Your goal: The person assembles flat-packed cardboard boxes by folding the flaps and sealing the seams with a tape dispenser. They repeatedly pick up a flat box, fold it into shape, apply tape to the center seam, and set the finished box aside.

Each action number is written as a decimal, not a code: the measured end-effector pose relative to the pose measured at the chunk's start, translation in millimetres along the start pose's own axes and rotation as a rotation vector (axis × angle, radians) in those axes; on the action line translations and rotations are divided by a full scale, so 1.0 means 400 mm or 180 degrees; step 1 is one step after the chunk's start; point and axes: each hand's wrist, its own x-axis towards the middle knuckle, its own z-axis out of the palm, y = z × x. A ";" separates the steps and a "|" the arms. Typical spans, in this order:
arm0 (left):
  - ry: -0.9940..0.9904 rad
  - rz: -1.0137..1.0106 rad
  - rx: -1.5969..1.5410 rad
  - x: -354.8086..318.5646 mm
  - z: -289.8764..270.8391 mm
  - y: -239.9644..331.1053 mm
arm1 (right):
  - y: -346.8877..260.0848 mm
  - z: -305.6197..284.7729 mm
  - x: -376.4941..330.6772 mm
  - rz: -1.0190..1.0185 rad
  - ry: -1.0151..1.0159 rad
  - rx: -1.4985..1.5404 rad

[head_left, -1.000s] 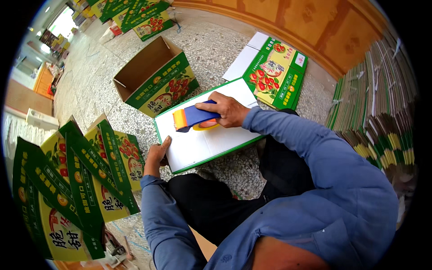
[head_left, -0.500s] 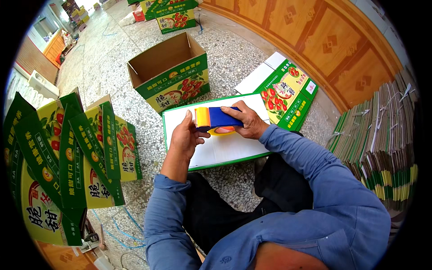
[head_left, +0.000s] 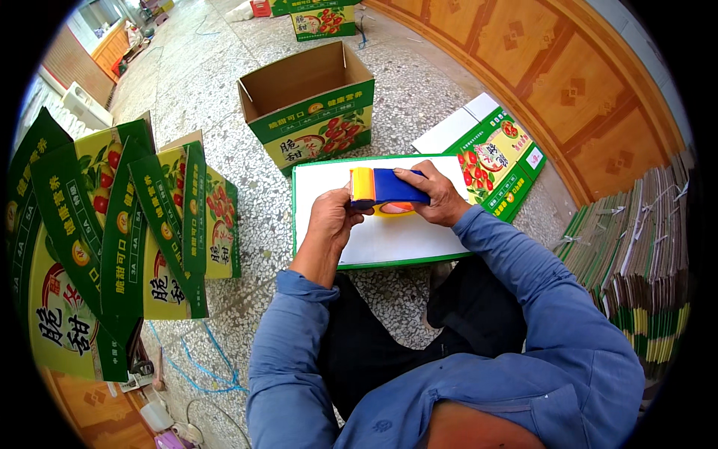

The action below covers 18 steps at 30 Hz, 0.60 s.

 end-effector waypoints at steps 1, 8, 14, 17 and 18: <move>0.0147 0.0032 0.0250 -0.003 -0.002 0.004 | -0.005 -0.001 0.003 0.0002 -0.0044 -0.0043; 0.0905 0.0936 0.0976 0.048 -0.297 0.049 | -0.034 -0.066 0.069 -0.0242 -0.0801 -0.0920; 0.1192 0.1020 0.1886 0.066 -0.616 0.067 | -0.092 -0.054 0.142 -0.0395 -0.1376 -0.1208; 0.1209 0.0893 0.2002 0.109 -0.669 0.031 | -0.118 -0.032 0.170 -0.0362 -0.1513 -0.1353; 0.1310 0.0894 0.1931 0.119 -0.701 0.005 | -0.123 -0.022 0.175 -0.0368 -0.1545 -0.1374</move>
